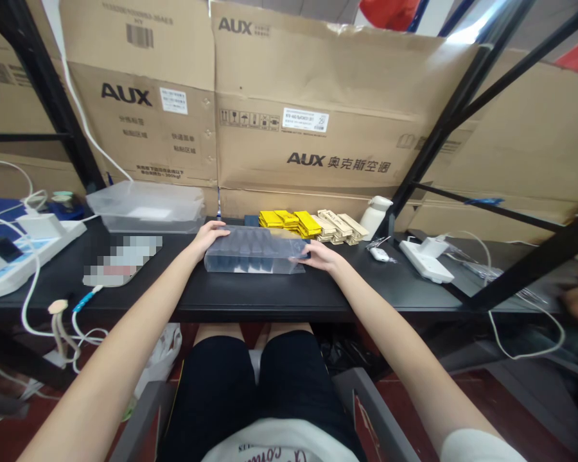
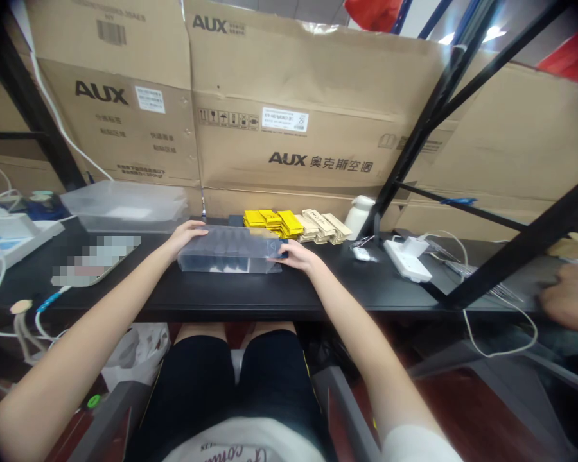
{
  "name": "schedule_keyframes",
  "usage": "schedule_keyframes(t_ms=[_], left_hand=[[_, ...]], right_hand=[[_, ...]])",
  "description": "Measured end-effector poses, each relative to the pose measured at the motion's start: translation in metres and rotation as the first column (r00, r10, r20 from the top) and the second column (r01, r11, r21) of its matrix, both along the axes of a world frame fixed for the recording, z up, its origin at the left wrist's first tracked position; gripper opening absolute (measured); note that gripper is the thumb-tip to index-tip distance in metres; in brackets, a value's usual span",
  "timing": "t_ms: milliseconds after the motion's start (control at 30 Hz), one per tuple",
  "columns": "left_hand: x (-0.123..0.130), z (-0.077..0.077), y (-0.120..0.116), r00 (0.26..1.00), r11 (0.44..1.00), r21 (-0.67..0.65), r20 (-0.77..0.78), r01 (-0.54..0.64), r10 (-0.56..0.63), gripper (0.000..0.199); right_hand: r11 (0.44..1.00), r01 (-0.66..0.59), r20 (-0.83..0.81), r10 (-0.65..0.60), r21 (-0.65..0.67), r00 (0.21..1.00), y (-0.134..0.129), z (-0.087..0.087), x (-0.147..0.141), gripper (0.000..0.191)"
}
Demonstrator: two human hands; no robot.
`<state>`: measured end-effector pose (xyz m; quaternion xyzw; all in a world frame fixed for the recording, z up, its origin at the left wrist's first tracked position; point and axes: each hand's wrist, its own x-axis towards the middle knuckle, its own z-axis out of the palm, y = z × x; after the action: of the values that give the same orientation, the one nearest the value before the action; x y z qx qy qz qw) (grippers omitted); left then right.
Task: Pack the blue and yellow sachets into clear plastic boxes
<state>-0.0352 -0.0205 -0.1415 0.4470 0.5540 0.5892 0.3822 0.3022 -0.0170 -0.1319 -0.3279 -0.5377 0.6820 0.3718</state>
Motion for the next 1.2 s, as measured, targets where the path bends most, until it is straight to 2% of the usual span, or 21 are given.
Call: schedule_keyframes(t_ms=[100, 267, 400, 600, 933, 1200], left_hand=[[0.001, 0.002, -0.002, 1.000, 1.000, -0.004, -0.007, -0.008, 0.008, 0.038], [0.002, 0.003, -0.003, 1.000, 1.000, -0.013, -0.009, -0.016, 0.016, 0.036], [0.002, 0.002, -0.002, 1.000, 1.000, -0.011, -0.002, -0.010, 0.010, 0.036], [0.000, -0.001, 0.001, 1.000, 1.000, 0.000, 0.004, 0.000, 0.000, 0.039], [0.001, 0.000, 0.001, 1.000, 1.000, -0.002, -0.015, -0.005, 0.005, 0.039], [0.003, 0.004, -0.005, 0.999, 1.000, -0.017, -0.043, -0.008, 0.008, 0.036]], right_hand=[[1.000, 0.015, -0.007, -0.015, 0.022, 1.000, 0.003, -0.002, -0.001, 0.029], [0.995, 0.027, 0.009, -0.028, 0.098, 1.000, 0.005, -0.005, -0.005, 0.043], [0.990, 0.036, 0.017, -0.039, 0.138, 0.999, 0.003, -0.007, -0.008, 0.046], [0.992, 0.065, 0.016, -0.067, 0.109, 0.998, 0.002, -0.009, -0.008, 0.048], [0.996, 0.070, -0.039, -0.068, 0.063, 0.997, 0.009, -0.013, -0.008, 0.038], [0.994, 0.093, 0.018, -0.094, 0.049, 0.995, 0.006, -0.010, -0.008, 0.034]])
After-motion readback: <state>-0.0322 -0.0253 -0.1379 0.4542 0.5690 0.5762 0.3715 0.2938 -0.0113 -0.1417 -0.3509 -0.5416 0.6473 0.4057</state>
